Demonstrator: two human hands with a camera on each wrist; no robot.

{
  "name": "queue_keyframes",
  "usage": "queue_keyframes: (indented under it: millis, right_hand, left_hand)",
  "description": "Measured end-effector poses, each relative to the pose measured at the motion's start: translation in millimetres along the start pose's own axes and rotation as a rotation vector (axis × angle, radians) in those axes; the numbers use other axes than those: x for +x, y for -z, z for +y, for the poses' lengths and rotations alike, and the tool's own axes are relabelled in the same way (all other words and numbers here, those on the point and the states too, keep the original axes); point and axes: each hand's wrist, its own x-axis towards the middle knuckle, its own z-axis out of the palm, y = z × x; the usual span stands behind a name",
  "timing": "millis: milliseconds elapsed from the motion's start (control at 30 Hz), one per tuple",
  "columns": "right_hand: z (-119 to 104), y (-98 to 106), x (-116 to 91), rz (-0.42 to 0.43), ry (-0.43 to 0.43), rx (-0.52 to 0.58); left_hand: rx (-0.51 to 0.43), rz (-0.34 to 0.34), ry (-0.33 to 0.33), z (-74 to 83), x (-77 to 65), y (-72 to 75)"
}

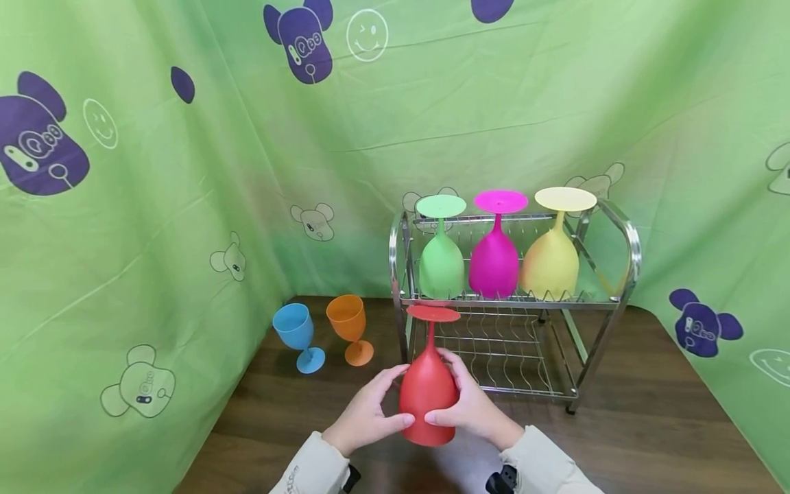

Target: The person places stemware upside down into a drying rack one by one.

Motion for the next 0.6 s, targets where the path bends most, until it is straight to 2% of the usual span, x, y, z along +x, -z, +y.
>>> queue_keyframes:
  millis: [67,133,333,600]
  right_hand:
    - [-0.5,0.3,-2.2,0.008,-0.001,-0.012]
    - [-0.8,0.9,-4.9,0.017,0.003,-0.022]
    - [1.8,7.6,-14.3,0.044,0.016,-0.087]
    - [11.0,25.6,-22.5,0.094,-0.005,-0.235]
  left_hand:
    - [-0.124,-0.046,0.087,1.6,1.5,-2.6]
    - [-0.184,-0.066,0.112,1.0,3.6,-4.5]
    - [-0.196,-0.07,0.102,-4.9,8.5,-11.8]
    - [-0.188,-0.1,0.095,-11.2,20.5,-34.4]
